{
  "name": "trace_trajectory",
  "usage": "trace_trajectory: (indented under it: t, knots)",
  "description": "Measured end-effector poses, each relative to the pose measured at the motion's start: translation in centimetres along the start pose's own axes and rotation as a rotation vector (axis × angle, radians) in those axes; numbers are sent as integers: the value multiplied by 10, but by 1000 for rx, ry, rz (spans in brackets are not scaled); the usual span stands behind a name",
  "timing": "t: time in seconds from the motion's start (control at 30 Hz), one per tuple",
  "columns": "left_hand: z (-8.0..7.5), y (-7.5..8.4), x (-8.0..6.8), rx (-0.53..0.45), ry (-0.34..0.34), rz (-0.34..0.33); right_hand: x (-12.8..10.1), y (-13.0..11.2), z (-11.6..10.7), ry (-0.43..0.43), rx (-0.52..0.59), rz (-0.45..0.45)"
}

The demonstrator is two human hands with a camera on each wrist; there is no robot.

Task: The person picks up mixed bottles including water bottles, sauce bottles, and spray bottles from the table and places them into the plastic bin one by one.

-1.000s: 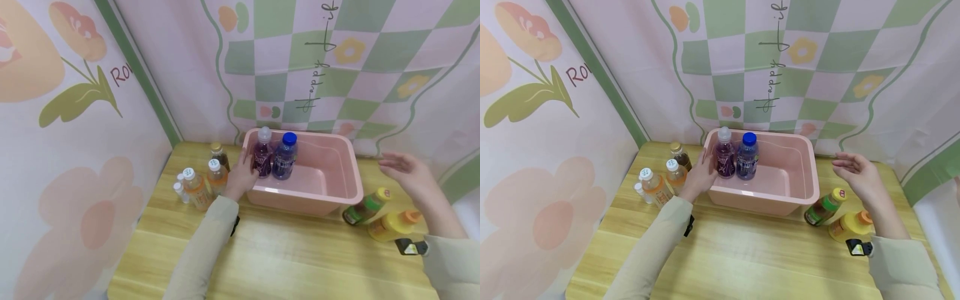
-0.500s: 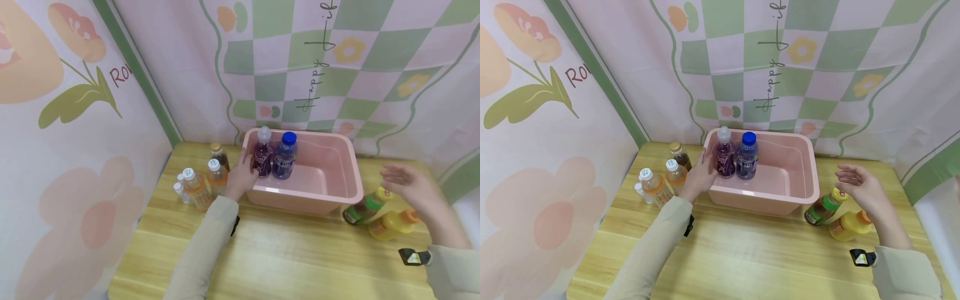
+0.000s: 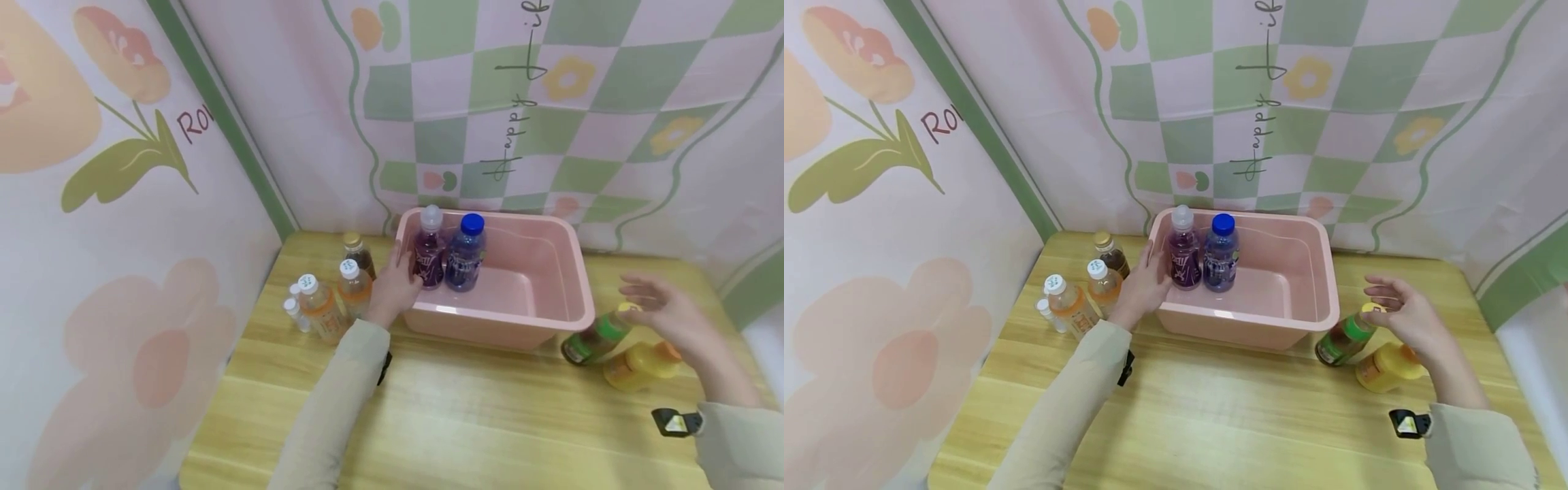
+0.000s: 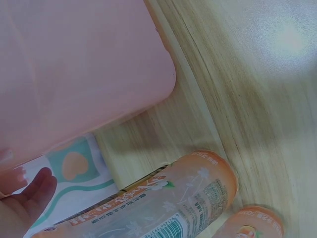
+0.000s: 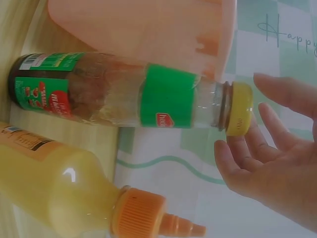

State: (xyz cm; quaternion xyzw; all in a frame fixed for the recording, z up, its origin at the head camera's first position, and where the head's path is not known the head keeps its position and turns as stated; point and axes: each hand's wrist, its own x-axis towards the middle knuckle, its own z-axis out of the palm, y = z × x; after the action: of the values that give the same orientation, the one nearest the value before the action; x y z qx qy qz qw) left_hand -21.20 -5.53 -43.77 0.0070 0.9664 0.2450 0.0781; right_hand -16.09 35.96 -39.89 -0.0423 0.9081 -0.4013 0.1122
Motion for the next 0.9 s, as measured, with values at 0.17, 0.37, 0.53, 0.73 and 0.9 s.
trace_trajectory:
  t: [0.17,0.37,0.53,0.73,0.9]
  knots:
    - [0,-1,0,5,7,3,1,4,2,-27,-27,5]
    - [1,0,1,17,3,6,2,10,7,-67,-23,10]
    - [4,0,3,14,4,11,1,17,6,-38,-42,8]
    - [5,-1,4,9,13,1,-2,8,8,-17,-2,51]
    - [4,-1,4,15,18,1,-2,1,10,17,-37,75]
